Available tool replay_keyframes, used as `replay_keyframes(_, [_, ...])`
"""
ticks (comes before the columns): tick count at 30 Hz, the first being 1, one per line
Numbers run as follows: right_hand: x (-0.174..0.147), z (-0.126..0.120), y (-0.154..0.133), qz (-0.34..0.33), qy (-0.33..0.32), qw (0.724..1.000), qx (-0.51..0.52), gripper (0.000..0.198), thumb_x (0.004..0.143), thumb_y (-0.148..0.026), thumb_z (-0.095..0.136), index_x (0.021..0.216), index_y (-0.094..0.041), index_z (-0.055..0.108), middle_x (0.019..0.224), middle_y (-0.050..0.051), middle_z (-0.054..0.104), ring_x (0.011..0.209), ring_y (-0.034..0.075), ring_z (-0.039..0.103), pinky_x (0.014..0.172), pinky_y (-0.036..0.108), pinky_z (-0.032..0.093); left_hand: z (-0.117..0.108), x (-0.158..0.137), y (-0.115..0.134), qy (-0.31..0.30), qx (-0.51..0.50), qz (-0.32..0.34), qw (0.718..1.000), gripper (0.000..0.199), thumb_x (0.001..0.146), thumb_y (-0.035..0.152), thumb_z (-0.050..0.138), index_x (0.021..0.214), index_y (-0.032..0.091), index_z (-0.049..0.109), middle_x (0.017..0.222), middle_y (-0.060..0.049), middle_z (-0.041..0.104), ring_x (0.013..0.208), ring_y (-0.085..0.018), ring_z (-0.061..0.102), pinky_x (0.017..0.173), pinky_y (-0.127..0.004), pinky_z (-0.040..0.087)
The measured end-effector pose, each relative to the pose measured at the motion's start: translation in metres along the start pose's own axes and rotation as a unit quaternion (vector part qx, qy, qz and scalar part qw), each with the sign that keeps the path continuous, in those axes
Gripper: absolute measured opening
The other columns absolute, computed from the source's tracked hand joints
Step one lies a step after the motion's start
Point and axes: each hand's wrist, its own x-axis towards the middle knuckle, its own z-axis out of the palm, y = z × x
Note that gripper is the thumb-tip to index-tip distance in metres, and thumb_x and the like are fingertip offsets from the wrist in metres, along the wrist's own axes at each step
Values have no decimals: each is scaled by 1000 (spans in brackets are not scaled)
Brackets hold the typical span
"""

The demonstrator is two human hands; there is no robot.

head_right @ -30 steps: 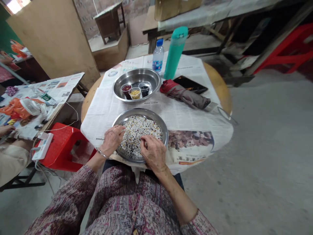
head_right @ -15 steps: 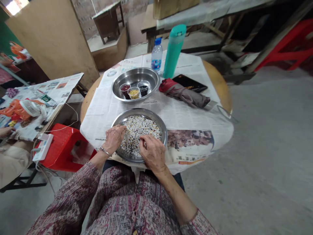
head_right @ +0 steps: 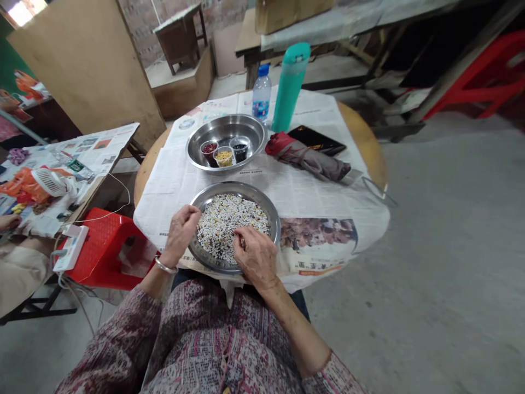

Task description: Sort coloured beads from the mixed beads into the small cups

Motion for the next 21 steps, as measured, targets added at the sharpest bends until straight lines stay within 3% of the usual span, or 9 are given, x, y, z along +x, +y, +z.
replay_keyframes(3, [0,0,1,-1,1,1000,-2,17,90,-20,52,88,-21,69,85,3,76,73,18,67,72,30,45,-9,-3,3,-51,-224,-99,968,16,88,14,39,84,18,54,65,4,46,52,-8,40,51,-20,33])
replay_keyframes(5, [0,0,1,-3,-1,1000,-4,17,89,-20,53,88,-21,69,85,3,76,72,18,67,71,30,45,-11,-5,3,-55,-260,-113,957,16,86,13,41,84,16,56,66,4,48,53,-7,41,51,-20,33])
replay_keyframes(7, [0,0,1,-2,-3,1000,-4,17,89,-20,53,88,-21,69,85,3,76,73,18,67,71,30,45,-11,-6,1,-36,-191,-72,978,13,87,17,49,85,15,62,64,4,50,55,-8,43,53,-21,35])
replay_keyframes(9, [0,1,1,2,-3,1000,-3,17,89,-20,52,88,-21,69,85,3,76,74,18,67,72,30,45,-8,-6,-2,-15,-44,-3,999,12,88,22,59,88,16,69,60,4,52,57,-10,47,58,-23,39])
replay_keyframes(13, [0,1,1,3,-5,1000,1,18,89,-20,51,88,-21,69,84,4,75,73,18,66,72,30,45,3,-5,-10,14,224,98,969,16,92,17,60,100,20,73,82,-2,72,79,-15,65,78,-26,48])
replay_keyframes(16, [0,0,1,3,-7,1000,-1,18,90,-20,51,88,-21,69,84,4,75,72,18,66,71,30,45,11,-1,-15,-7,304,117,945,22,95,16,56,110,21,71,102,-5,76,94,-17,69,85,-26,49])
replay_keyframes(21, [1,0,0,-7,-2,1000,-2,18,90,-20,51,87,-21,69,81,3,75,69,18,65,69,29,44,18,1,-18,-22,341,116,933,21,99,21,52,112,22,69,107,-5,75,97,-17,69,84,-26,49])
